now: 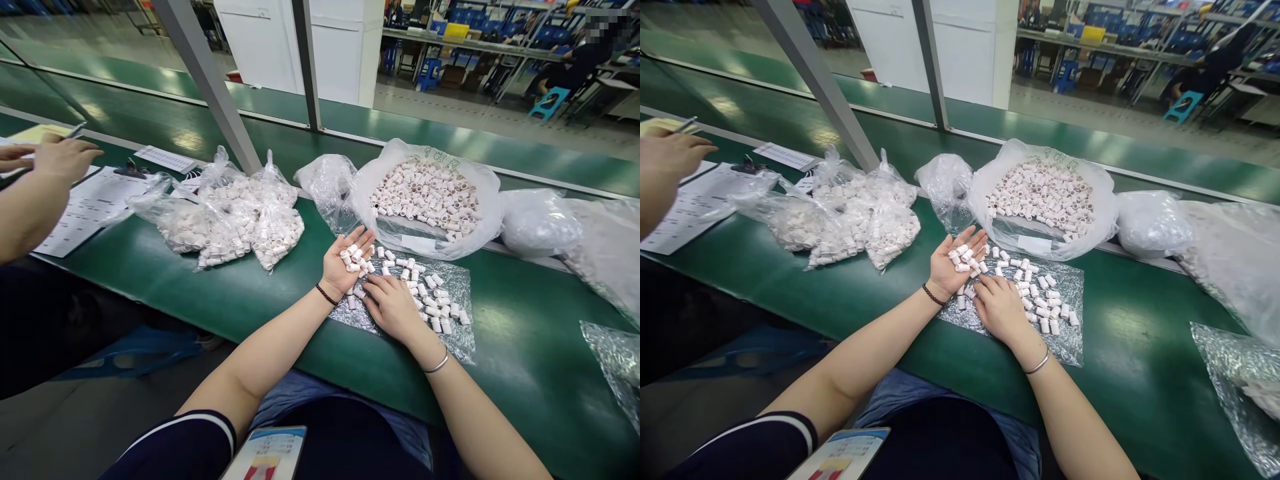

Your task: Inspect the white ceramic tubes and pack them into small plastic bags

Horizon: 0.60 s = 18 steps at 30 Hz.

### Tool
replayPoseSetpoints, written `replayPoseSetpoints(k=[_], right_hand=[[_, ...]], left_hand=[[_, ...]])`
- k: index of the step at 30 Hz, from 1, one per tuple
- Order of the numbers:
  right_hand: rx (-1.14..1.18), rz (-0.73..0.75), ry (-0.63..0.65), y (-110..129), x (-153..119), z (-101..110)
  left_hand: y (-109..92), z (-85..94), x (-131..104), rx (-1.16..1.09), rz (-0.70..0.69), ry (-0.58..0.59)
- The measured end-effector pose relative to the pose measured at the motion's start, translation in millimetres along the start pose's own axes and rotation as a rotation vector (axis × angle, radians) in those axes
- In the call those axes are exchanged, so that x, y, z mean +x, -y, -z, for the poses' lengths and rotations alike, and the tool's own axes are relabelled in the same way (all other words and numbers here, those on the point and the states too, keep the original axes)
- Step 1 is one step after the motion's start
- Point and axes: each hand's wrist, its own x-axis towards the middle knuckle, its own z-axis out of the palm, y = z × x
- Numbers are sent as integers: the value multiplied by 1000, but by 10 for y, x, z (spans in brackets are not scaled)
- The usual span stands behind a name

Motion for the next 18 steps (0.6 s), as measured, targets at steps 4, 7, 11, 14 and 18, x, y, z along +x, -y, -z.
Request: replayPoseSetpoints(k=[4,7,11,14,18], right_hand=[[4,5,-3,2,3,8],[24,19,1,15,7,21],[43,34,5,25,11,32],[31,20,6,13,14,39],[35,-25,-10,5,21,68]], left_hand=[[-12,7,23,88,-57,-25],[0,17,40,171,-113,-39],[17,37,44,247,-154,-40],[13,47,40,339,-226,-29],[-22,64,53,563,-379,-82]])
